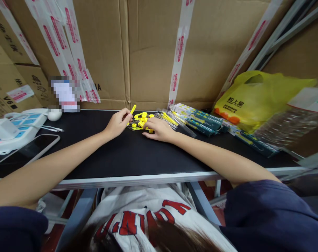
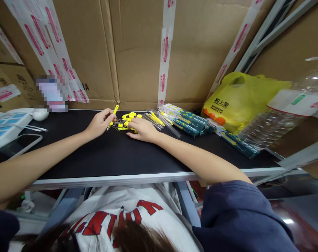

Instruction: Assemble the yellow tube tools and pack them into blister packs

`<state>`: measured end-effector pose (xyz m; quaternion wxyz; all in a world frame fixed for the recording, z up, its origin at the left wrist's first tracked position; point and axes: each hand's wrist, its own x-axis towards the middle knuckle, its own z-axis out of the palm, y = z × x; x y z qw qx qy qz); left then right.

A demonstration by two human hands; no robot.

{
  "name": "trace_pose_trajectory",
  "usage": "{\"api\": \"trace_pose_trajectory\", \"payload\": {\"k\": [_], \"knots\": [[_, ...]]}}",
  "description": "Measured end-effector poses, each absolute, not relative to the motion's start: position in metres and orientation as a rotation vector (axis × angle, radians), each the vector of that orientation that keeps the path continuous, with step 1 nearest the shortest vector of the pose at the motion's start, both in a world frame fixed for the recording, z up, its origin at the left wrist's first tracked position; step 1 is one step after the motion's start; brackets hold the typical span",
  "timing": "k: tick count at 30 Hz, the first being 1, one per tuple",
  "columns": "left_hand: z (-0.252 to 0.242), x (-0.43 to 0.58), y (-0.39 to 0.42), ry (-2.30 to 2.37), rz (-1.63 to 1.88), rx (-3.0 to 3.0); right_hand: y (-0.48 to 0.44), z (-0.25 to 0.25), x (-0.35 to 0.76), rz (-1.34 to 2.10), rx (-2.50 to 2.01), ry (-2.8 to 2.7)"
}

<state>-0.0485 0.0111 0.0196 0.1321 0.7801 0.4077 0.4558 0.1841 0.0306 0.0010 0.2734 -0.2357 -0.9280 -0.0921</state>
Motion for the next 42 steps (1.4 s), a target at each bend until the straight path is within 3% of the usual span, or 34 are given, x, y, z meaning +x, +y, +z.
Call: {"api": "trace_pose_trajectory", "payload": {"k": [11,20,30,42], "knots": [[0.012,-0.045,0.015,1.012,1.247,2.148,0.043,-0.002,0.179,-0.457,-0.725,-2.552],[0.017,-0.049,0.015,1.131,1.455,2.104,0.029,0.011,0.116,-0.526,-0.838,-2.666],[0.017,-0.050,0.015,1.120,1.567,2.094,0.045,0.041,0.084,-0.003,-1.312,-2.713],[0.014,-0.049,0.015,1.123,1.557,2.049,0.069,0.037,0.089,0.465,-1.126,-2.449]]}}
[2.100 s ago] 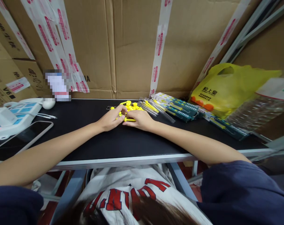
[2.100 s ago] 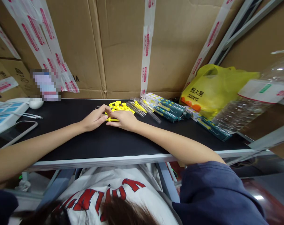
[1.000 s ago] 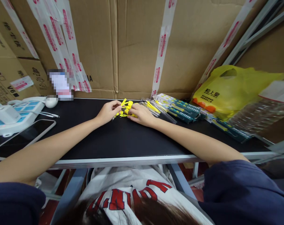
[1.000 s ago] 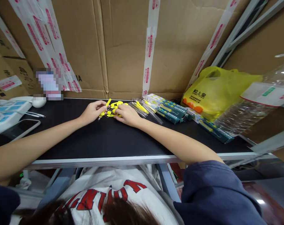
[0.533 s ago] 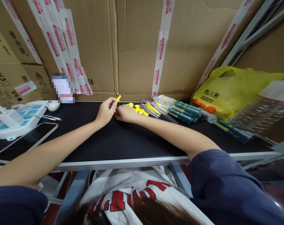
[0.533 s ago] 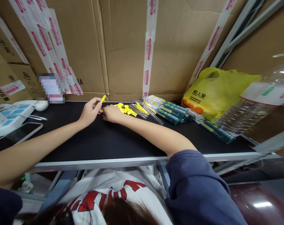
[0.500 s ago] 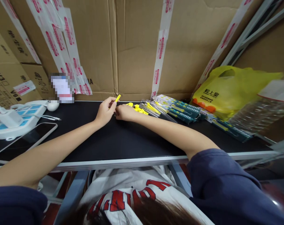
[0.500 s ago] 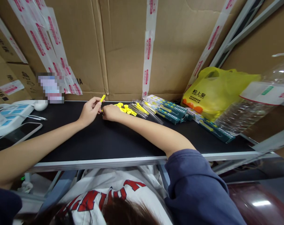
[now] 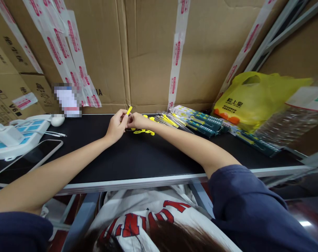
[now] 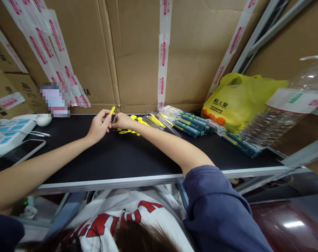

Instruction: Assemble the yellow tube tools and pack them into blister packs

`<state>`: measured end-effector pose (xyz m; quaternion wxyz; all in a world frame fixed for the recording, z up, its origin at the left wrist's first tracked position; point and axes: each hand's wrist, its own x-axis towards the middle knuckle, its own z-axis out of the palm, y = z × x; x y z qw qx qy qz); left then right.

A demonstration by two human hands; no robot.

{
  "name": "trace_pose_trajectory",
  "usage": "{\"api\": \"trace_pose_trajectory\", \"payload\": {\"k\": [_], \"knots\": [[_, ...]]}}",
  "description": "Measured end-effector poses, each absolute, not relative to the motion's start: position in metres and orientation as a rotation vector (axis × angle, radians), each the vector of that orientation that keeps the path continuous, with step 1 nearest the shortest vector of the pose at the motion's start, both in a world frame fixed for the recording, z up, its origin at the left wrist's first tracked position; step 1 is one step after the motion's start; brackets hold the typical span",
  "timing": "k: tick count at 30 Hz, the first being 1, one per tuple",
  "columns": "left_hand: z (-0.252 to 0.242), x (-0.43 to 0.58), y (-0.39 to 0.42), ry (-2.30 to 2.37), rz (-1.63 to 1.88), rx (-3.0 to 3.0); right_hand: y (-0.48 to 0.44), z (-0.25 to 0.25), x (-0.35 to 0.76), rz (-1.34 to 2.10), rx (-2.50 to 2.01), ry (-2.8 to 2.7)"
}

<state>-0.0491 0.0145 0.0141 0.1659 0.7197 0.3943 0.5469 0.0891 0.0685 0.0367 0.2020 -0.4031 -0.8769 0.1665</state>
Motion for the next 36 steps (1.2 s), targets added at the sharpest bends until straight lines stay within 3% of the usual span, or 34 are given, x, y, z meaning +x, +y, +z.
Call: {"api": "trace_pose_trajectory", "payload": {"k": [6,10,15,24,36], "knots": [[0.015,-0.049,0.013,1.203,1.579,2.182,0.071,0.037,0.102,0.828,-0.961,-1.999],[0.015,-0.044,0.005,1.141,1.417,2.209,0.039,0.031,0.124,1.183,-0.937,-1.767],[0.013,-0.033,-0.008,0.979,1.120,2.417,-0.004,0.009,0.145,1.358,-0.859,-1.536],[0.012,-0.031,-0.008,1.115,1.095,2.542,0.000,0.001,0.147,1.301,-0.788,-1.523],[0.017,-0.033,-0.004,1.154,1.100,2.418,0.008,-0.003,0.153,0.918,-0.698,-1.794]]}}
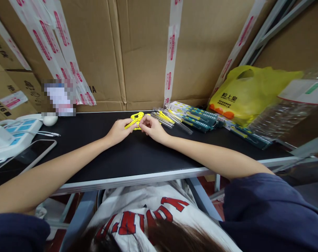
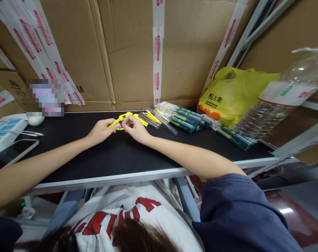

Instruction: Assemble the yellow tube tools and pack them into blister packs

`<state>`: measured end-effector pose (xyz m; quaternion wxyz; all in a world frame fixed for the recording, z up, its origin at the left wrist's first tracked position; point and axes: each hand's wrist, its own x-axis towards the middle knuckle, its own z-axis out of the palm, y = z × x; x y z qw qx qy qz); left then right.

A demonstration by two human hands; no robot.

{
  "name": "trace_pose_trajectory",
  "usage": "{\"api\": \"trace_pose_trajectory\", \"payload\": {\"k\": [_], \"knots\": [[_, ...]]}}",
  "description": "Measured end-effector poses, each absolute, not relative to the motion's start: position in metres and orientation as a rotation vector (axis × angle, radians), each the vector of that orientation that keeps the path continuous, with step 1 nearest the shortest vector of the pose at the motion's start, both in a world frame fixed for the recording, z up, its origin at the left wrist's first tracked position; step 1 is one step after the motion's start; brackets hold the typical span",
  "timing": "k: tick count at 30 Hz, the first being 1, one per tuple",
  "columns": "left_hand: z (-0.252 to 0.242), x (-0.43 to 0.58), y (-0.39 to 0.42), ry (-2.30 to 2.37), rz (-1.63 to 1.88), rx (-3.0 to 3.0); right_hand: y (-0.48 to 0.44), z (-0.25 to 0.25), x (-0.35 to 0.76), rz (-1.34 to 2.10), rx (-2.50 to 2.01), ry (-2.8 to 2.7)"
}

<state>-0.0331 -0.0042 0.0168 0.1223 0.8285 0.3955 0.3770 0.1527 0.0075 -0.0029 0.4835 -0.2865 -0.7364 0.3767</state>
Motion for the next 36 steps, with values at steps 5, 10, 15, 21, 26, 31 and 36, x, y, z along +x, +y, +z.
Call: {"api": "trace_pose_trajectory", "payload": {"k": [5,10,15,21,26,31,36], "knots": [[0.017,-0.033,-0.004,1.143,1.132,2.376,0.008,-0.003,0.153,0.951,-0.719,-1.759],[0.017,-0.033,-0.004,1.147,1.145,2.336,0.010,-0.004,0.157,0.904,-0.721,-1.776],[0.016,-0.032,-0.003,1.130,1.116,2.281,0.002,-0.003,0.159,0.400,-0.713,-2.084],[0.016,-0.031,-0.002,1.064,1.030,2.279,-0.007,0.000,0.158,0.153,-0.823,-2.229],[0.013,-0.031,-0.001,1.007,0.955,2.276,-0.006,0.000,0.159,0.183,-0.903,-2.244],[0.012,-0.031,-0.001,0.929,0.944,2.177,-0.004,-0.002,0.158,0.272,-0.894,-2.218],[0.013,-0.031,-0.004,0.939,1.056,2.106,0.002,0.000,0.158,0.389,-0.822,-2.048]]}}
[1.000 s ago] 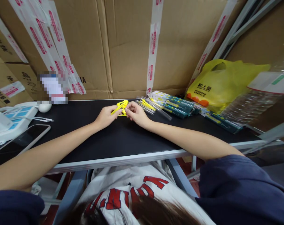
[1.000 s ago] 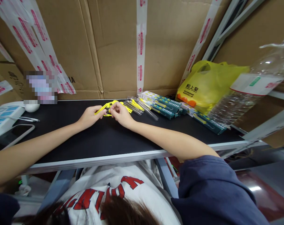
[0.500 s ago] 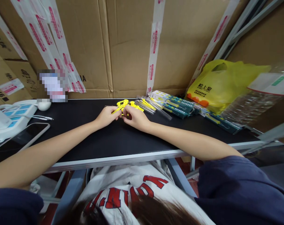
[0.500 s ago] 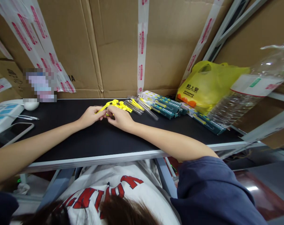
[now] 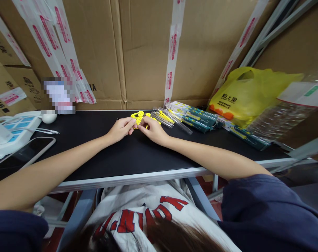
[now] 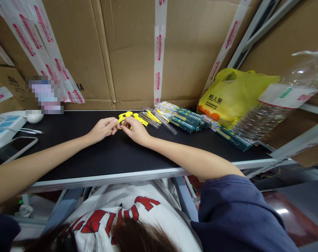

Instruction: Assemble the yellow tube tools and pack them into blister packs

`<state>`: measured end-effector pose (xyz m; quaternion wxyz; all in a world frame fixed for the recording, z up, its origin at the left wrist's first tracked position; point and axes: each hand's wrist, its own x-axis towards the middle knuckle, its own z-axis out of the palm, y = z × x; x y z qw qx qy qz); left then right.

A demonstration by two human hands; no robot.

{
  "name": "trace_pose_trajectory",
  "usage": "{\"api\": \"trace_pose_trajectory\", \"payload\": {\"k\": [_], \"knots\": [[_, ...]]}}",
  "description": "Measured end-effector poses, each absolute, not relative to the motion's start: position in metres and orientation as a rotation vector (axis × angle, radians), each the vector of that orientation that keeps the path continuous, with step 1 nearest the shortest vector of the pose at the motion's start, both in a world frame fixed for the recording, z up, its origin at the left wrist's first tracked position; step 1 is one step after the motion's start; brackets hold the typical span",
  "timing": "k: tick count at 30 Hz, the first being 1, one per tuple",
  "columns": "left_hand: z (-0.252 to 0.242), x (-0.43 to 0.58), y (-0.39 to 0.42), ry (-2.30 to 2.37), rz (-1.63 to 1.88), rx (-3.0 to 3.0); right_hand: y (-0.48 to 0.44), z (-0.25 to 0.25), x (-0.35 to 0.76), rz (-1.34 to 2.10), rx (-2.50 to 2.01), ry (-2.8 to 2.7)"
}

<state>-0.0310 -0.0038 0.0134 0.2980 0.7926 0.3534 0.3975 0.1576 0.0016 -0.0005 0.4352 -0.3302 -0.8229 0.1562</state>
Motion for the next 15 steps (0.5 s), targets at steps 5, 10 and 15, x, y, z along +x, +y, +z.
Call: {"api": "trace_pose_trajectory", "payload": {"k": [5,10,15], "knots": [[0.0109,-0.0334,-0.0021,1.017,1.081,2.078,0.0035,-0.0008,0.1559,0.678,-0.754,-1.875],[0.0088,-0.0320,-0.0028,0.949,1.092,2.119,0.0039,-0.0022,0.1537,0.943,-0.705,-1.789],[0.0091,-0.0296,-0.0048,0.939,1.074,2.099,0.0095,-0.0071,0.1543,0.978,-0.697,-1.811]]}}
